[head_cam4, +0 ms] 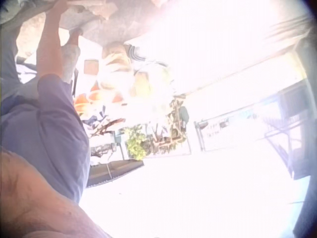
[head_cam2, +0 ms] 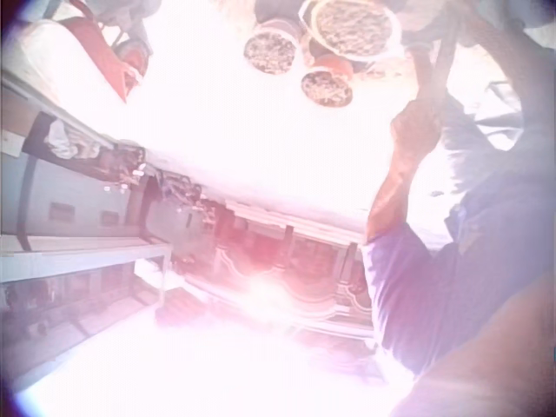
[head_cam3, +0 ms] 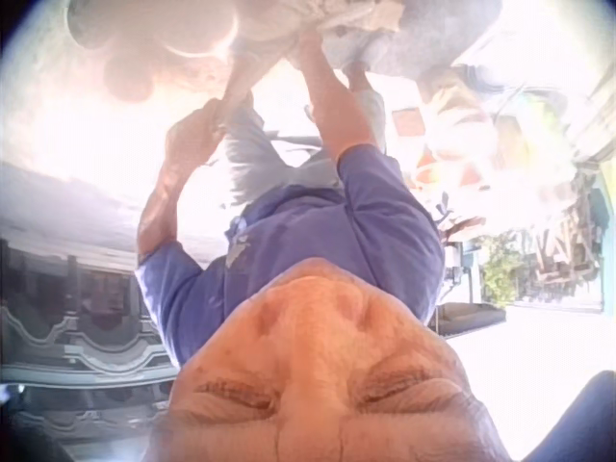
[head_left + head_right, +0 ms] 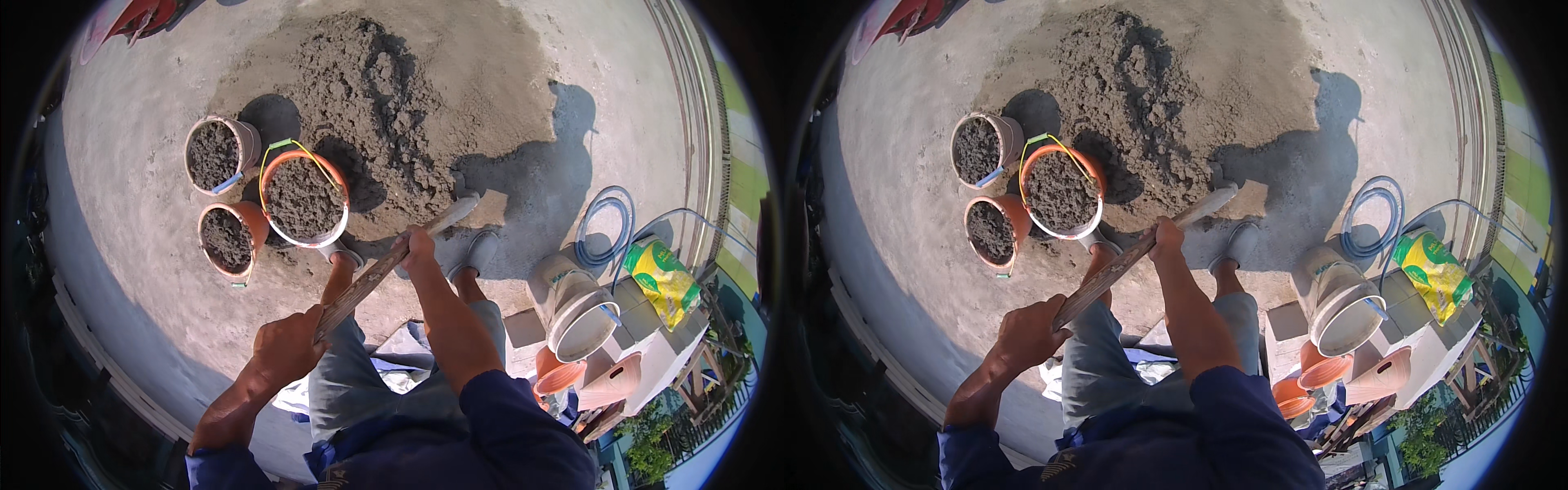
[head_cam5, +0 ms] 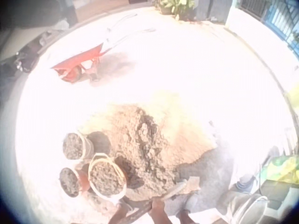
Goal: The person uses a hoe to mix wet concrete on the ground and then scoops it into three buckets. The person places the buckets into a wheelbarrow and pushes it along a corridor to a set of stairs, stopping at the bottom.
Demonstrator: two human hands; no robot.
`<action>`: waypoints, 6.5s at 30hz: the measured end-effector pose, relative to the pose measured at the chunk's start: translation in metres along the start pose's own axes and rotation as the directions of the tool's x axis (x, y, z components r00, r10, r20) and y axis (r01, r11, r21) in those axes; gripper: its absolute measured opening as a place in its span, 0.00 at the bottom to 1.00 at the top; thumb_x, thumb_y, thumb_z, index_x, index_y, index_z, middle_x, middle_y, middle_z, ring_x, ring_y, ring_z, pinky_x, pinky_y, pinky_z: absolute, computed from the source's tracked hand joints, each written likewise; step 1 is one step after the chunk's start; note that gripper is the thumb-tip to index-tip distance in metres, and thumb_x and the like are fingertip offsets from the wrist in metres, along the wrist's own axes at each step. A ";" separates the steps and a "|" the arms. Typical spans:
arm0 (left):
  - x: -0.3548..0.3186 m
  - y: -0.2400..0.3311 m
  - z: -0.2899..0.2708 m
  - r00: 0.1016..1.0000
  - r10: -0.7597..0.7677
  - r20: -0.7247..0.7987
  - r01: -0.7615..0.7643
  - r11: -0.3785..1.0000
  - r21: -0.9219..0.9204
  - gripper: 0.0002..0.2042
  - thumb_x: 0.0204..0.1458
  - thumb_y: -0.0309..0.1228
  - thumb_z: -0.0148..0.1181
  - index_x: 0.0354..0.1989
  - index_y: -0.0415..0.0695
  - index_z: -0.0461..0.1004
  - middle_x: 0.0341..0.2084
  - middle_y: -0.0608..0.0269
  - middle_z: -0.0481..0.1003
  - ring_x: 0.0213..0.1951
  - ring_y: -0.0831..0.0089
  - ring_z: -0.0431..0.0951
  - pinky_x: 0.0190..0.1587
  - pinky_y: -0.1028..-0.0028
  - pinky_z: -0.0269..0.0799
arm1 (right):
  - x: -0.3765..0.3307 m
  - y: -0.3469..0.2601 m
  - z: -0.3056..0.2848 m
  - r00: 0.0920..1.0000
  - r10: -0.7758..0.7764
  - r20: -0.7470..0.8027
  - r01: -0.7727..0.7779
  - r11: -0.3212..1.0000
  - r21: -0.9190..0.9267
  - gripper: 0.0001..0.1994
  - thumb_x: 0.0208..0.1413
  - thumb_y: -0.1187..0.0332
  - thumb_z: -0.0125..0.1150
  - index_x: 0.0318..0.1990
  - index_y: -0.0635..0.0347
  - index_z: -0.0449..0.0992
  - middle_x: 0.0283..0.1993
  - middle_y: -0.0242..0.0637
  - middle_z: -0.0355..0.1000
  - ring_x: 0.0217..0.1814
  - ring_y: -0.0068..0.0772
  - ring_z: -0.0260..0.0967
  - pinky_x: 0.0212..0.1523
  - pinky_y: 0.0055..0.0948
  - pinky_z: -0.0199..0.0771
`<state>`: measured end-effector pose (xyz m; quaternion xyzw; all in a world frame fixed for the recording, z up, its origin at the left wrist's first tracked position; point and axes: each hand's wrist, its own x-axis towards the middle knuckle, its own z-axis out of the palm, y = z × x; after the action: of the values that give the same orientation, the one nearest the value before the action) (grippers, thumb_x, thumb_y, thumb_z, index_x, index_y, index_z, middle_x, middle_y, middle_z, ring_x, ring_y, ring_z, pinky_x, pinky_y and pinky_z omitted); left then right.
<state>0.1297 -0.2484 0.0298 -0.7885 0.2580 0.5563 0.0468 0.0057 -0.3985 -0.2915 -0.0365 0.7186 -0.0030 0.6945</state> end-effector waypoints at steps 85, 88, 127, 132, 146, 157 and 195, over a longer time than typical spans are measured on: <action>-0.223 -0.053 0.427 0.672 -0.694 0.259 -0.082 -0.417 -0.905 0.22 0.47 0.42 0.60 0.45 0.38 0.74 0.27 0.54 0.78 0.27 0.67 0.79 0.26 0.69 0.77 | -0.320 -0.096 0.079 0.815 -0.448 0.369 0.382 -0.064 -0.922 0.10 0.52 0.62 0.58 0.35 0.57 0.69 0.29 0.38 0.70 0.29 0.32 0.69 0.27 0.36 0.72; -0.184 -0.022 0.468 0.646 -0.741 -0.183 -0.246 0.025 -0.969 0.19 0.45 0.41 0.61 0.42 0.41 0.77 0.32 0.52 0.79 0.32 0.61 0.80 0.32 0.66 0.76 | -0.331 -0.085 0.093 0.772 -0.495 0.399 0.382 -0.141 -0.913 0.10 0.53 0.62 0.57 0.35 0.59 0.69 0.29 0.39 0.70 0.28 0.33 0.70 0.26 0.36 0.72; -0.327 -0.457 0.622 0.528 -0.849 0.001 -0.352 -0.219 -0.910 0.14 0.54 0.34 0.57 0.44 0.38 0.72 0.31 0.55 0.76 0.32 0.66 0.79 0.35 0.68 0.76 | -0.379 0.533 0.174 0.919 -0.042 0.393 0.282 -0.626 -0.727 0.10 0.61 0.68 0.50 0.32 0.65 0.70 0.27 0.41 0.71 0.26 0.35 0.71 0.29 0.38 0.76; -0.379 -0.547 0.560 0.521 -0.819 0.241 -0.402 -0.485 -0.777 0.12 0.53 0.32 0.57 0.41 0.36 0.72 0.29 0.55 0.76 0.30 0.65 0.78 0.34 0.69 0.75 | -0.399 0.648 0.279 0.857 0.055 0.513 0.445 -0.583 -0.680 0.12 0.58 0.63 0.53 0.33 0.66 0.72 0.31 0.43 0.73 0.29 0.36 0.73 0.28 0.37 0.77; -0.382 -0.863 0.472 0.603 -0.752 -0.264 -0.089 0.265 -0.960 0.09 0.52 0.34 0.55 0.38 0.44 0.74 0.27 0.60 0.75 0.26 0.71 0.74 0.30 0.72 0.71 | -0.431 0.697 0.370 0.789 -0.229 0.571 0.585 -0.008 -0.811 0.14 0.57 0.58 0.55 0.33 0.62 0.72 0.32 0.41 0.72 0.32 0.36 0.73 0.32 0.35 0.77; -0.418 -1.171 0.230 0.752 -0.652 0.099 0.001 -0.149 -0.989 0.09 0.54 0.33 0.50 0.40 0.46 0.71 0.24 0.65 0.70 0.21 0.75 0.67 0.21 0.72 0.65 | -0.421 0.739 0.110 0.931 -0.361 0.042 0.322 0.764 -0.559 0.14 0.52 0.65 0.50 0.17 0.47 0.55 0.15 0.25 0.51 0.14 0.22 0.48 0.17 0.28 0.47; -0.227 -0.893 -0.144 0.843 -0.526 0.111 0.527 0.767 -0.366 0.21 0.51 0.31 0.55 0.52 0.34 0.67 0.31 0.53 0.76 0.28 0.70 0.78 0.27 0.73 0.75 | -0.022 0.670 0.205 0.905 -0.146 -0.400 0.143 0.989 -0.038 0.54 0.43 0.55 0.70 0.69 0.65 0.36 0.69 0.58 0.46 0.70 0.56 0.48 0.62 0.50 0.55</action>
<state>0.6062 0.5503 0.0980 -0.8219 -0.0868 0.5611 0.0461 0.1787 0.2806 -0.3139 -0.0907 0.8411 -0.0590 0.5300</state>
